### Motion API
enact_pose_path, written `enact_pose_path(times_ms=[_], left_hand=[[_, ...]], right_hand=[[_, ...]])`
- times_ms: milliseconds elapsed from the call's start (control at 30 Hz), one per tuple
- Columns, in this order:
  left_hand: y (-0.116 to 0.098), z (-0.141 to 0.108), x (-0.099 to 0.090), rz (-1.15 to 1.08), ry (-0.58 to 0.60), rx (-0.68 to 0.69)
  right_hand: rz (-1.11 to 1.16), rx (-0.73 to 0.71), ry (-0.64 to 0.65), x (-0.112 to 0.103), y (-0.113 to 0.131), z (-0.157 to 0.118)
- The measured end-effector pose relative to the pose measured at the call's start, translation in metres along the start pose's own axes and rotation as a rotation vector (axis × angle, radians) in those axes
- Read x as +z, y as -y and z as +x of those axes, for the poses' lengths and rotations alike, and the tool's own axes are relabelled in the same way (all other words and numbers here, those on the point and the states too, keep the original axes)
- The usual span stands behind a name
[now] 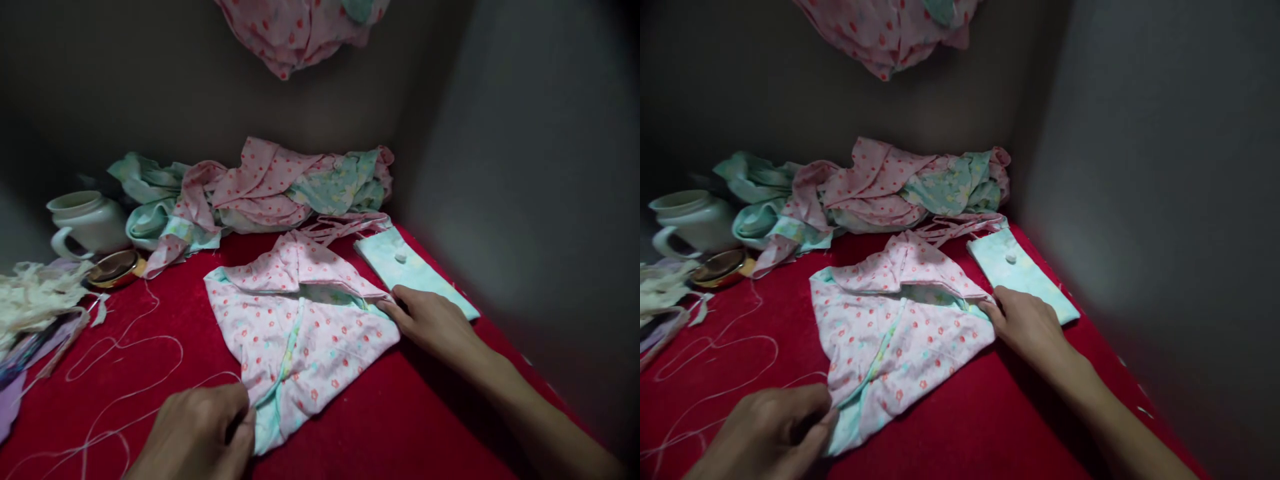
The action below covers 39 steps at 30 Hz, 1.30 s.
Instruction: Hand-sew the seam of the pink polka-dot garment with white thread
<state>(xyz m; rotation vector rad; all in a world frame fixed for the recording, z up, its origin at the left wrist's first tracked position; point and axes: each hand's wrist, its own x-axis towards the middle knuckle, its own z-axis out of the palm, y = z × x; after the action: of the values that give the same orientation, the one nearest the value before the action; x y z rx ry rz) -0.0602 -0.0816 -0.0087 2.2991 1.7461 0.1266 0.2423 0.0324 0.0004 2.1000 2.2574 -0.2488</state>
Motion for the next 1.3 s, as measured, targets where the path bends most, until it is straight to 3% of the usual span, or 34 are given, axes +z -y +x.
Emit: enact_pose_path(times_ms=[100,200,333,433,467,633,833,967,1067,1200,1300], left_hand=[[0.009,0.001,-0.025,0.099,0.104,-0.201],[0.02,0.0,-0.04,0.148,0.199,-0.308],[0.026,-0.006,-0.045,-0.085,0.199,-0.341],[0.019,-0.012,-0.042,-0.332,0.142,-0.324],[0.015,-0.014,-0.04,-0.346,0.149,-0.317],[-0.009,-0.011,-0.022,-0.135,0.202,-0.264],[-0.014,-0.013,0.001,-0.182,0.072,-0.105],[-0.007,-0.013,0.01,-0.147,-0.053,-0.039],[-0.005,-0.011,0.012,-0.145,-0.053,0.002],[-0.005,-0.01,0.007,-0.212,-0.028,-0.027],[-0.002,-0.009,-0.002,-0.344,-0.041,-0.107]], right_hand=[[-0.058,-0.03,0.031,0.009,-0.008,-0.007],[-0.021,-0.039,0.033,0.016,-0.016,-0.015],[0.067,-0.075,-0.091,0.008,-0.017,-0.031],[0.217,-0.181,-0.316,-0.002,-0.011,-0.041],[0.258,-0.213,-0.321,-0.004,-0.007,-0.043],[0.211,-0.255,-0.044,0.007,0.015,-0.041],[0.164,-0.222,-0.16,0.023,0.03,-0.039],[0.174,-0.253,-0.251,0.026,0.024,-0.039],[0.164,-0.244,-0.274,0.031,0.016,-0.037],[0.161,-0.253,-0.252,0.032,0.008,-0.033],[0.205,-0.292,-0.434,0.022,0.011,-0.036]])
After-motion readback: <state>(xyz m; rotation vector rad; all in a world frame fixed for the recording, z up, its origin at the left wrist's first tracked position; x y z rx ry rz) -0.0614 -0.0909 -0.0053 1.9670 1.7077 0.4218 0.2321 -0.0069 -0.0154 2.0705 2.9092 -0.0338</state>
